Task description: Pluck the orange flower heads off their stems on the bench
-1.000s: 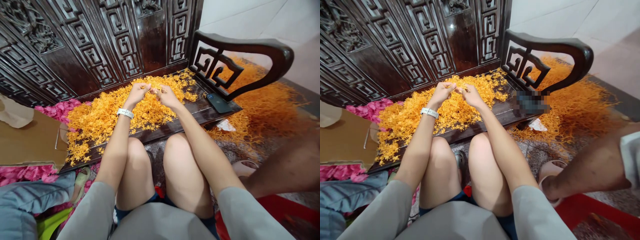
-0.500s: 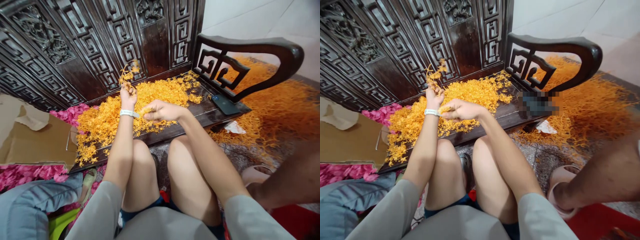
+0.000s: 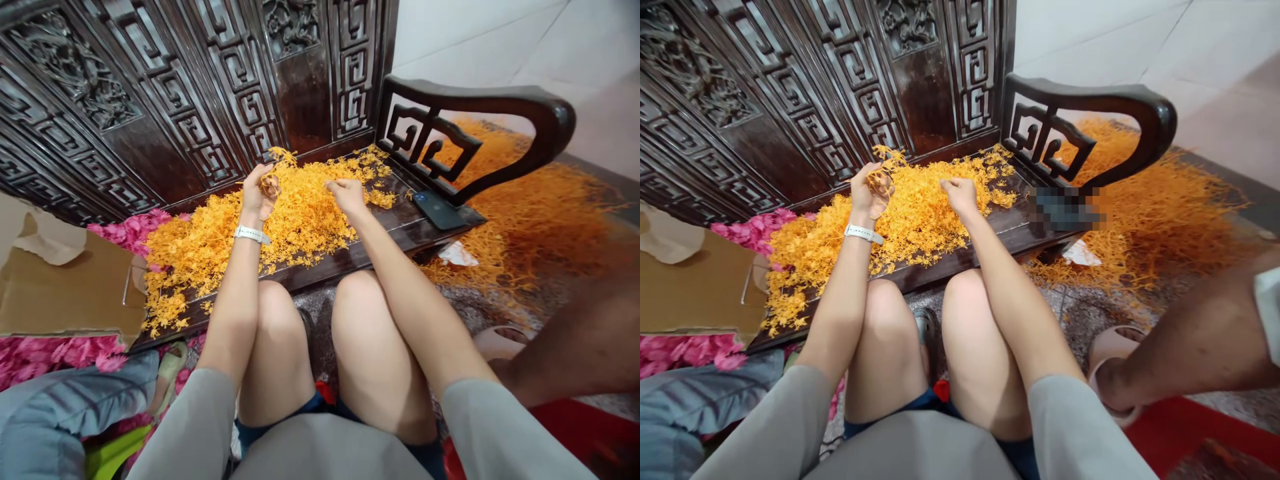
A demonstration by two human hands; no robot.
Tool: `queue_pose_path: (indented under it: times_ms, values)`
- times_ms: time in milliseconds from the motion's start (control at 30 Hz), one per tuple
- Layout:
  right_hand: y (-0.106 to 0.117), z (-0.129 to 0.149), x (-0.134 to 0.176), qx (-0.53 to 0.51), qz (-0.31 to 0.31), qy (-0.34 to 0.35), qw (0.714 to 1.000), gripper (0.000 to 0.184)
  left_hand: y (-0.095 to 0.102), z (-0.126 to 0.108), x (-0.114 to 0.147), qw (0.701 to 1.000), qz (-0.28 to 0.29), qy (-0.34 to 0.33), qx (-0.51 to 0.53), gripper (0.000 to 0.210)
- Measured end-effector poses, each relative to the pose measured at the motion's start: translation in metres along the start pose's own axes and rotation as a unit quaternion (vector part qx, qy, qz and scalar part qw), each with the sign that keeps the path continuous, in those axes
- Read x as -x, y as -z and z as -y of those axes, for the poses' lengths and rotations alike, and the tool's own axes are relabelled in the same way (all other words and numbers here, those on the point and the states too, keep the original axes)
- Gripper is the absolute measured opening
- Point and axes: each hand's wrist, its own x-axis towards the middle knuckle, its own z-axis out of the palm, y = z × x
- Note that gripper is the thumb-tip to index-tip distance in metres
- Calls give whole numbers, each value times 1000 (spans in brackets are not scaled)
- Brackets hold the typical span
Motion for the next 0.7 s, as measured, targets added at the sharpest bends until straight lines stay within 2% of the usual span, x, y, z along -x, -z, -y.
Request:
queue_pose_path:
  times_ms: [33, 67, 133, 367, 433, 500, 600, 700]
  values:
    - [-2, 0, 0, -5, -32, 5, 999, 19, -1, 2, 0, 1000, 17, -4, -14, 25]
    - [-3, 1, -1, -9, -65, 6, 998, 18, -1, 4, 1, 999, 34, -6, -26, 24]
    - [-5, 2, -2, -7, -87, 3, 996, 31, -3, 6, 1, 998, 60, -3, -32, 23]
    - [0, 13, -3, 44, -114, 75, 990, 23, -14, 4, 4, 996, 57, 45, -51, 26]
    - [-1, 20, 3, 26, -79, 84, 993, 17, -15, 5, 5, 995, 51, 46, -73, 30]
    - [-4, 26, 11, -14, -5, 69, 997, 13, -14, 7, 5, 992, 55, 49, -101, 34]
    - [-13, 33, 22, -86, 103, 28, 991, 31, -15, 14, 5, 982, 86, 81, -147, 35]
    - [-23, 31, 25, -155, 119, 8, 981, 44, -17, 23, 6, 960, 140, 135, -203, 31]
